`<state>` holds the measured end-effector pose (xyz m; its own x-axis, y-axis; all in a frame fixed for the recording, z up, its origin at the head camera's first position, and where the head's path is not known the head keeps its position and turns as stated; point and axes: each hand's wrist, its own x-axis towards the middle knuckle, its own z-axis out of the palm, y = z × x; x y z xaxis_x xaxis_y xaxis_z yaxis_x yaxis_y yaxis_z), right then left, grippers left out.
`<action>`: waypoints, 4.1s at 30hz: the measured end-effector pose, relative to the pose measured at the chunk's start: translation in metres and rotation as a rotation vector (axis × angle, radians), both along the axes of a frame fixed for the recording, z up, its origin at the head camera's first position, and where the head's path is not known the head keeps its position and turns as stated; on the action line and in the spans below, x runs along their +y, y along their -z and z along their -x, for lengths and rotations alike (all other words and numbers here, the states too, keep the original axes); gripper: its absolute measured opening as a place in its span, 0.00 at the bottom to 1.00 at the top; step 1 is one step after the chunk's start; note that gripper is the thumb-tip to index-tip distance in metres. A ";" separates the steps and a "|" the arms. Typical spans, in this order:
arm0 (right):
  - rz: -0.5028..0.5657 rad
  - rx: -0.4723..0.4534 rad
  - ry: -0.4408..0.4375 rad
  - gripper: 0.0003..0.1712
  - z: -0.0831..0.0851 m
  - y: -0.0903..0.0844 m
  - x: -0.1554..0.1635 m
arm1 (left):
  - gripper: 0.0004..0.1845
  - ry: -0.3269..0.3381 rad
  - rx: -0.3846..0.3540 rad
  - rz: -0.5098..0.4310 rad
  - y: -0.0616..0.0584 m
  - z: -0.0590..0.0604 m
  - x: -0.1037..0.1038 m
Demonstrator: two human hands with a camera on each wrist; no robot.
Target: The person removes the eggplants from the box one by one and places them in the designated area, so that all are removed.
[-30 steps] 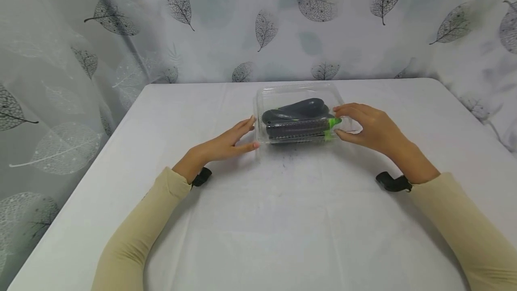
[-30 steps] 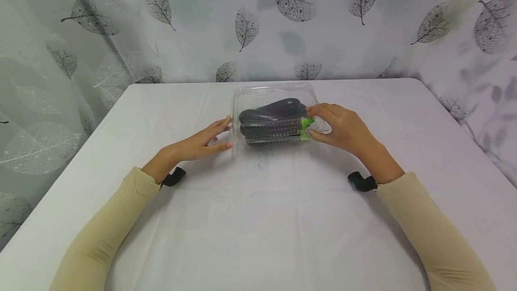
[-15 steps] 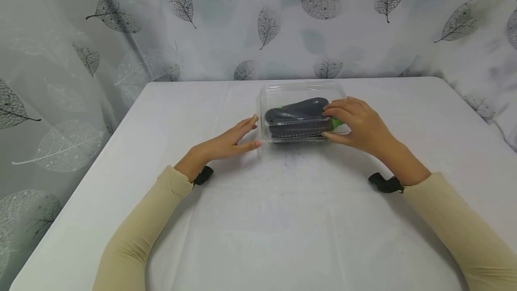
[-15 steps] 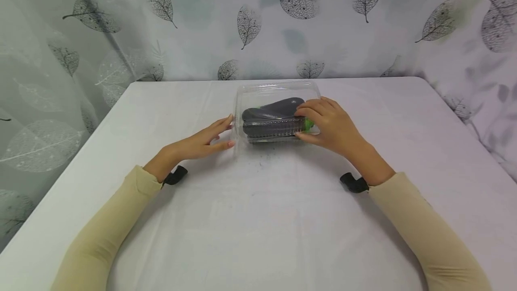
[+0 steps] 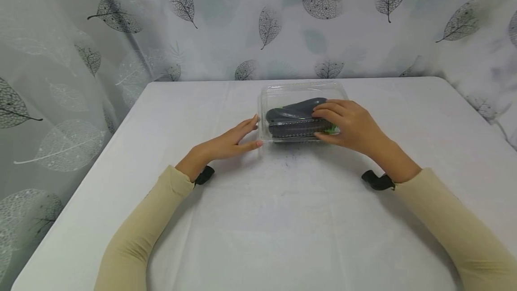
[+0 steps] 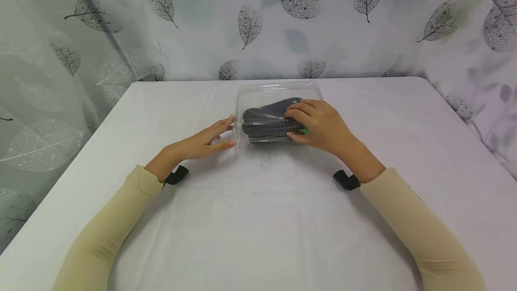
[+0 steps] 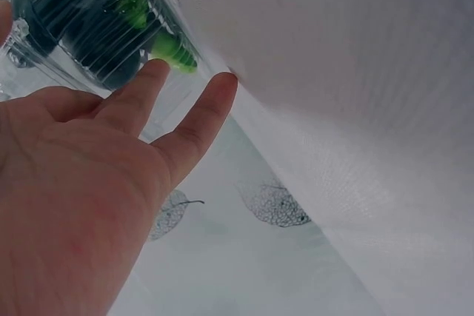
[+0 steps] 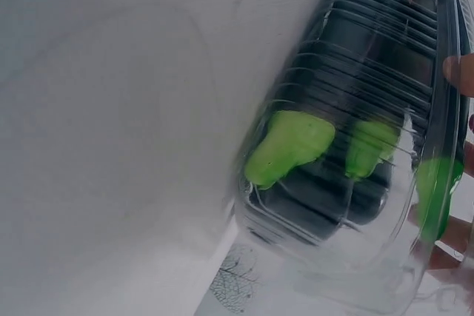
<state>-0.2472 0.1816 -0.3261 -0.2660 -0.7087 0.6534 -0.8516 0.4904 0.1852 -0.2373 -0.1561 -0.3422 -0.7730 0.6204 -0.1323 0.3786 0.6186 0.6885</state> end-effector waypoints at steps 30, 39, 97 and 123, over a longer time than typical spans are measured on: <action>-0.078 0.008 -0.043 0.24 0.002 -0.004 -0.047 | 0.43 0.005 0.008 -0.007 0.000 0.000 -0.001; -0.085 0.061 -0.053 0.25 0.001 -0.003 -0.056 | 0.43 0.006 0.026 -0.034 0.002 0.002 0.000; -0.006 0.078 -0.076 0.25 0.002 -0.004 -0.068 | 0.42 -0.026 -0.109 -0.056 -0.002 0.002 0.001; -0.028 0.052 -0.035 0.23 0.001 -0.008 -0.069 | 0.44 -0.100 -0.227 -0.083 0.003 0.002 0.005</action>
